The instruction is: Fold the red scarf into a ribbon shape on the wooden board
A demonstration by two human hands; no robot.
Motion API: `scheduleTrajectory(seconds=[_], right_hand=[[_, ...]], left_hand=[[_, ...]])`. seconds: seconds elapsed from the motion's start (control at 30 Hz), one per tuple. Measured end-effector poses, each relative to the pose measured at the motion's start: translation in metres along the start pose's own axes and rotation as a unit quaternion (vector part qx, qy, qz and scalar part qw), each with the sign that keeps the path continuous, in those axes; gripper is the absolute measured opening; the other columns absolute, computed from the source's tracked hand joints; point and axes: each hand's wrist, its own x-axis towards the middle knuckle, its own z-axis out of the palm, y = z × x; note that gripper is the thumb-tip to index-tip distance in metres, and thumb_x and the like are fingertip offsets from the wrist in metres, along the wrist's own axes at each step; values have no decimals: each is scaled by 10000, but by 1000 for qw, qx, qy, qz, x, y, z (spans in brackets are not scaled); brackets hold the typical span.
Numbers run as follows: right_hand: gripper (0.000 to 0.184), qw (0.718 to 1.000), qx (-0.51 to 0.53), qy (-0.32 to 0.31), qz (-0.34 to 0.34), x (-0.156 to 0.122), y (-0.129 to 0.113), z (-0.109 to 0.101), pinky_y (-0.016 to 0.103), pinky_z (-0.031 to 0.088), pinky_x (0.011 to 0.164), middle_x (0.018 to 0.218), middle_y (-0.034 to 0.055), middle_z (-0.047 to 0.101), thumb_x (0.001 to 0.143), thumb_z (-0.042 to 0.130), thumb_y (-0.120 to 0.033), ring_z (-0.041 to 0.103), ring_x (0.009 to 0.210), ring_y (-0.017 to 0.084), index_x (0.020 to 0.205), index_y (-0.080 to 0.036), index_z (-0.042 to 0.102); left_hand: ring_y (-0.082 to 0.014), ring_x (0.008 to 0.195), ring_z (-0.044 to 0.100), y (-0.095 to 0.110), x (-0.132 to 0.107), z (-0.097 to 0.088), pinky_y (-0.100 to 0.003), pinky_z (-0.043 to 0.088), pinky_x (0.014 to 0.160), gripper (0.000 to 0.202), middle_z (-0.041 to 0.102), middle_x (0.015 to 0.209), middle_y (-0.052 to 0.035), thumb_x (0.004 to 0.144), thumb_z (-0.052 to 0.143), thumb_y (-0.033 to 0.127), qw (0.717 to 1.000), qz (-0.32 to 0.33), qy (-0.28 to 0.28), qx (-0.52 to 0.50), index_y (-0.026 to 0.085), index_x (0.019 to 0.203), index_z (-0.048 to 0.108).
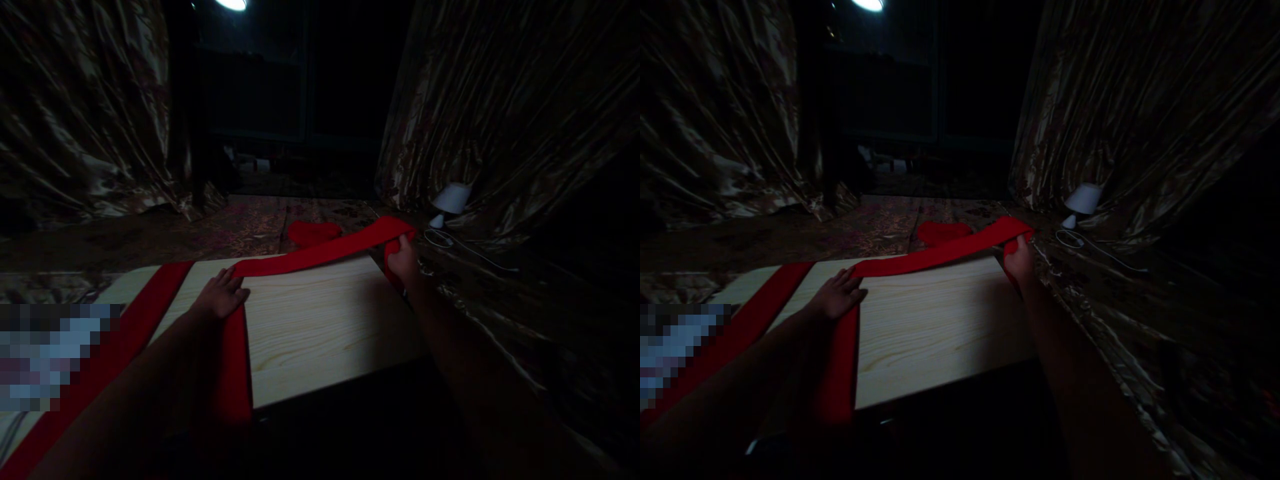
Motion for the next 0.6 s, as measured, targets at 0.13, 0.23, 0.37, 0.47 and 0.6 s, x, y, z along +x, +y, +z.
scheduleTrajectory(seconds=[0.13, 0.23, 0.37, 0.47, 0.6], right_hand=[[548, 953, -32, -303, -5, 8, -22, -9, 252, 517, 844, 1111, 106, 750, 783, 547, -50, 706, 896, 208, 1309, -146, 668], [280, 908, -60, -411, -49, 9, -30, -16, 247, 518, 814, 991, 80, 778, 774, 589, -54, 704, 886, 206, 915, -149, 811], [248, 910, -1, -413, -38, 5, -35, -26, 234, 524, 712, 885, 51, 782, 746, 636, -81, 698, 794, 192, 893, -173, 814], [446, 921, 163, -352, -2, 0, -39, -32, 205, 529, 688, 1023, 52, 775, 757, 584, -58, 693, 785, 150, 1150, -180, 754], [586, 902, 329, -277, 36, -4, -49, -39, 203, 552, 680, 1143, 71, 746, 742, 535, -23, 693, 745, 116, 1289, -181, 672]], left_hand=[[-371, 1514, 195, -1, 2, 1, -485, 280, 1140, 620, 298, 1630, -144, 908, 375, 505, 1000, -27, -9, 6, 165, 1384, 579], [-391, 1502, 217, 3, 0, -7, -512, 295, 1132, 614, 331, 1613, -155, 904, 396, 514, 1000, -28, -8, 7, 165, 1364, 605], [-401, 1484, 252, 30, -4, -25, -560, 233, 1175, 492, 496, 1501, -163, 895, 452, 453, 995, 37, 88, 29, 150, 1156, 739], [-303, 1447, 360, 71, 1, -31, -458, 196, 1229, 432, 656, 1314, -147, 923, 429, 367, 976, 190, 102, 4, 158, 1069, 777], [-269, 1471, 329, 132, 22, -22, -462, 201, 1233, 449, 556, 1460, -109, 929, 440, 373, 962, 246, 100, -64, 218, 1247, 718]])
